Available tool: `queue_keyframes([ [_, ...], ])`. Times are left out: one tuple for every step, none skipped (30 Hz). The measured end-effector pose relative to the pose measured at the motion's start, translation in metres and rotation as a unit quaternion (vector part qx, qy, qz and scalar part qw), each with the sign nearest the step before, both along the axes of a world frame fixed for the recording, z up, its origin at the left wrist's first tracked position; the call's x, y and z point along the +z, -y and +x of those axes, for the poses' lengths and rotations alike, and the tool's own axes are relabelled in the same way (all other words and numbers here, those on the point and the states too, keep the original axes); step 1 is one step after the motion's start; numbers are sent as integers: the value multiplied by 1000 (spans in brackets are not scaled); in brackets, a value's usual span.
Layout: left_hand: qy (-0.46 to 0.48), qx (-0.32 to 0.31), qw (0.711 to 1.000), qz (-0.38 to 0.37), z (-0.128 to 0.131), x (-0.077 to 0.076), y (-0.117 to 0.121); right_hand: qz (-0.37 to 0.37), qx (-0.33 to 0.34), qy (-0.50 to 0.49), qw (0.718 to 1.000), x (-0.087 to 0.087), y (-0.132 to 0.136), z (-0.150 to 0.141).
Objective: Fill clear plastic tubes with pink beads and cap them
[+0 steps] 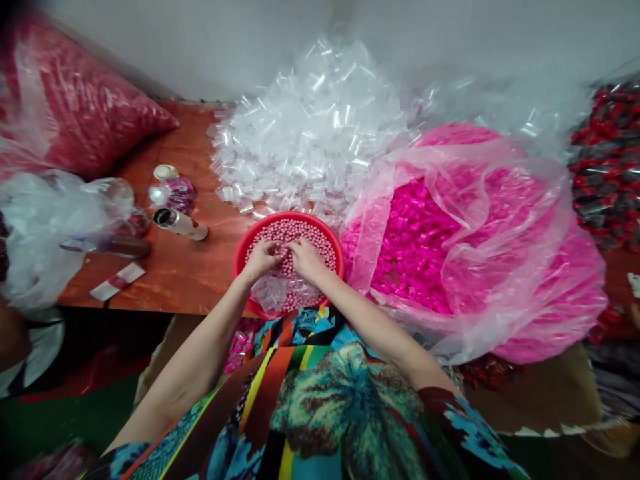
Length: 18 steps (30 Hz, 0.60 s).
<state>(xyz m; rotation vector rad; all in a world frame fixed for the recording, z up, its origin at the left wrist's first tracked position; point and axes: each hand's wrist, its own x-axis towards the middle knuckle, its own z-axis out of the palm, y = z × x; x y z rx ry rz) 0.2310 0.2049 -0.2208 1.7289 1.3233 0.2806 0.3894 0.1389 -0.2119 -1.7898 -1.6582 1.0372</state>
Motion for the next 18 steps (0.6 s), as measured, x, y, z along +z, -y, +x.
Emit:
queue_keyframes([
  [20, 6, 1000, -3, -3, 0, 4, 10, 4, 0, 1000, 2, 4, 5],
  [44, 15, 999, -8, -5, 1, 9, 24, 5, -2, 1000, 5, 8, 11],
  [77, 31, 996, -17, -6, 3, 14, 41, 6, -8, 999, 8, 12, 16],
  [116, 51, 991, -33, -7, 5, 19, 59, 5, -17, 998, 11, 17, 21],
  [161, 76, 982, -57, -8, 8, 23, 76, 3, -28, 997, 14, 22, 26],
  [209, 102, 969, -89, -8, 12, 27, 92, -2, -39, 995, 17, 28, 30],
  [254, 127, 951, -125, -8, 17, 30, 102, -10, -48, 994, 19, 35, 34],
  [292, 144, 932, -158, -9, 22, 32, 103, -24, -54, 993, 21, 42, 39],
  [319, 152, 917, -184, -9, 28, 33, 100, -43, -58, 992, 23, 49, 43],
  [342, 158, 903, -204, -9, 34, 34, 94, -65, -63, 991, 24, 56, 48],
  [363, 162, 891, -221, -10, 40, 34, 86, -89, -69, 990, 25, 64, 54],
  [384, 164, 877, -238, -10, 46, 35, 77, -115, -77, 987, 26, 73, 60],
  [403, 165, 863, -257, -11, 50, 35, 70, -145, -84, 983, 27, 82, 67],
  [423, 164, 847, -278, -11, 54, 36, 67, -178, -88, 978, 28, 92, 77],
  [442, 161, 831, -298, -11, 56, 36, 67, -213, -86, 971, 29, 102, 87],
  [461, 155, 815, -316, -10, 58, 37, 72, -251, -76, 962, 29, 113, 100],
  [477, 149, 801, -329, -10, 60, 38, 80, -289, -54, 953, 29, 123, 114],
  [491, 143, 790, -337, -9, 61, 40, 85, -320, -28, 943, 27, 133, 129],
])
